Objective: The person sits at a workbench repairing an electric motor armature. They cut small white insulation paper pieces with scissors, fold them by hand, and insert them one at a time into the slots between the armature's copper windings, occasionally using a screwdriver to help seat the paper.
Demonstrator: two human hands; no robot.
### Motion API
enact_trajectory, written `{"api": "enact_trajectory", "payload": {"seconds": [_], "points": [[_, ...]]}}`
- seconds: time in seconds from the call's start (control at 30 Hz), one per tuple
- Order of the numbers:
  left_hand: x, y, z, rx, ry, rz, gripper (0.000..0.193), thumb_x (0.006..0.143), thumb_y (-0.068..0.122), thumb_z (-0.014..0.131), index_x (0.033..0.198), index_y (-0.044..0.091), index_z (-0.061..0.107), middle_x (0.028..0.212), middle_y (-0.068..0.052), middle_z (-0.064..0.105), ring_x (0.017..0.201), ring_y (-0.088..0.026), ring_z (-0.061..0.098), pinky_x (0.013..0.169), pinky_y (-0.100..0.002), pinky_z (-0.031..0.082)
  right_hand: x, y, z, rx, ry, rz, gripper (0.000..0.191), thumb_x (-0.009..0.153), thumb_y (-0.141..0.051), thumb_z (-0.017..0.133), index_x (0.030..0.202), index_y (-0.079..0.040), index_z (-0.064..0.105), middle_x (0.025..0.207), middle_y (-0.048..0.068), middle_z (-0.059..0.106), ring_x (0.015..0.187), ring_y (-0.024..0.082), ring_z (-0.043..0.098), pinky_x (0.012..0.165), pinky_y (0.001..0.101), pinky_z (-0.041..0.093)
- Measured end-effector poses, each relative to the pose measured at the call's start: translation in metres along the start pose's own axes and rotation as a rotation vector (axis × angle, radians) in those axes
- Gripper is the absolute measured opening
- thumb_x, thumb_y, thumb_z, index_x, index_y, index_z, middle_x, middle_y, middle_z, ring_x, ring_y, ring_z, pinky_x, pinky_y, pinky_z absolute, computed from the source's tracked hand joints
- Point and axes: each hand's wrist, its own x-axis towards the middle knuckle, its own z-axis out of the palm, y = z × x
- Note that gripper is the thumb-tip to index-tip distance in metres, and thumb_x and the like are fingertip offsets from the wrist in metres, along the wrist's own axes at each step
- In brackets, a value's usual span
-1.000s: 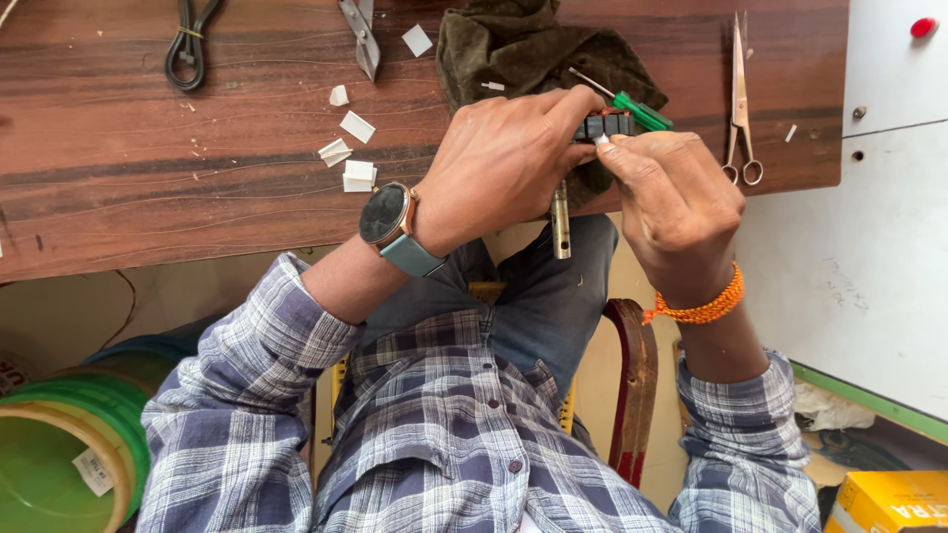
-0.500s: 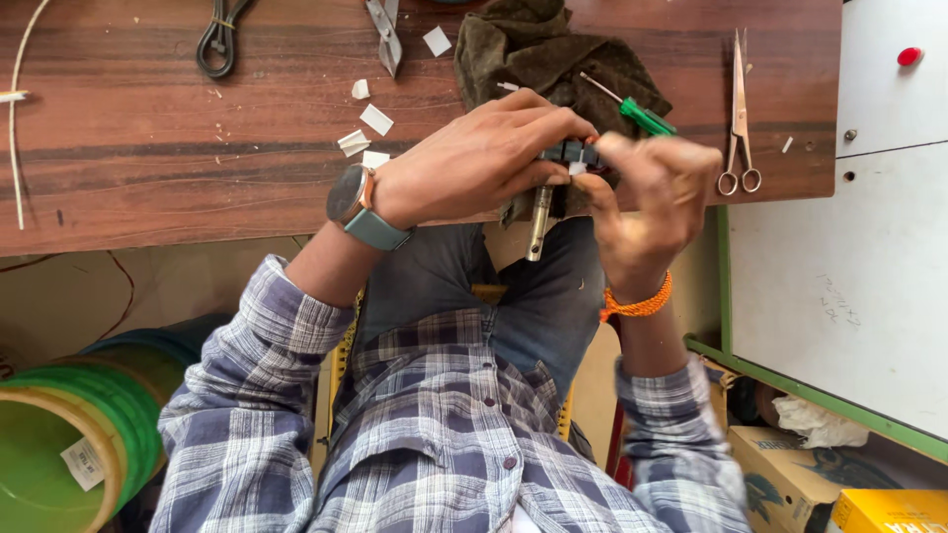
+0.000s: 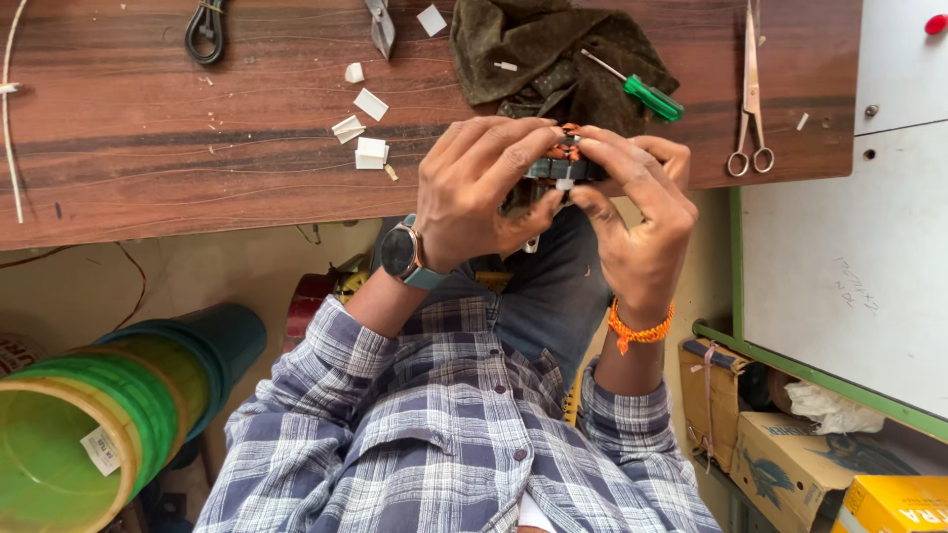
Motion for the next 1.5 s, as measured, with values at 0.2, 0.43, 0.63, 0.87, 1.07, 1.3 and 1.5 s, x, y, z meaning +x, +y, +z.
{"api": "enact_trajectory", "payload": {"seconds": [0.2,0.43,0.63,0.87,1.07,1.3,1.5], "points": [[-0.004,-0.008,0.007,0.039,0.012,0.039,0.050,0.096,0.028,0.082,0.137,0.006,0.062,0.135,-0.009,0.067,0.116,-0.026,0.069,0.099,-0.040,0.057,-0.005,0.003,0.012,0.008,0.055,0.050,0.041,0.099,-0.034,0.075,0.129,-0.006,0.073,0.132,0.004,0.073,0.126,0.025,0.057,0.101,0.0326,0.056],[-0.003,-0.002,0.009,0.044,0.043,-0.009,0.043,0.096,0.027,0.080,0.129,0.004,0.065,0.134,-0.011,0.067,0.119,-0.028,0.070,0.103,-0.041,0.056,-0.008,0.002,0.020,-0.060,0.116,0.022,0.036,0.104,-0.031,0.076,0.129,-0.006,0.073,0.130,0.005,0.073,0.121,0.024,0.059,0.104,0.0350,0.054],[-0.004,0.004,0.011,0.064,0.042,-0.035,0.038,0.095,0.027,0.077,0.123,0.003,0.066,0.130,-0.011,0.069,0.119,-0.029,0.069,0.105,-0.044,0.055,-0.010,0.002,0.018,-0.070,0.110,0.032,0.032,0.101,-0.028,0.078,0.124,-0.007,0.074,0.127,0.005,0.074,0.118,0.025,0.059,0.103,0.0351,0.051],[0.000,0.010,0.011,0.054,0.038,-0.073,0.034,0.098,0.025,0.074,0.121,0.002,0.063,0.128,-0.012,0.069,0.119,-0.030,0.068,0.105,-0.044,0.054,-0.006,-0.002,0.020,-0.096,0.124,0.058,0.030,0.103,-0.027,0.076,0.125,-0.007,0.074,0.128,0.006,0.074,0.119,0.025,0.058,0.102,0.0347,0.050],[0.005,0.012,-0.003,-0.037,-0.037,-0.106,0.039,0.099,0.028,0.077,0.129,0.007,0.063,0.133,-0.006,0.067,0.126,-0.026,0.064,0.109,-0.042,0.049,-0.002,0.000,0.010,-0.014,0.088,0.050,0.038,0.100,-0.035,0.076,0.126,-0.006,0.074,0.129,0.005,0.074,0.117,0.024,0.059,0.101,0.0348,0.051],[-0.008,0.020,-0.002,0.047,-0.030,-0.135,0.047,0.099,0.026,0.076,0.139,0.010,0.058,0.141,-0.007,0.062,0.138,-0.031,0.054,0.113,-0.045,0.043,-0.010,0.020,0.023,-0.038,0.112,0.010,0.064,0.102,-0.057,0.063,0.138,-0.004,0.067,0.141,0.010,0.067,0.130,0.027,0.057,0.111,0.0386,0.049],[-0.009,0.033,0.008,0.039,0.008,-0.226,0.038,0.101,0.024,0.068,0.134,0.007,0.058,0.137,-0.010,0.060,0.139,-0.031,0.052,0.118,-0.050,0.038,-0.017,0.023,0.027,0.016,0.072,0.006,0.061,0.107,-0.056,0.058,0.138,-0.003,0.066,0.134,0.011,0.064,0.131,0.029,0.057,0.112,0.0406,0.049]]}}
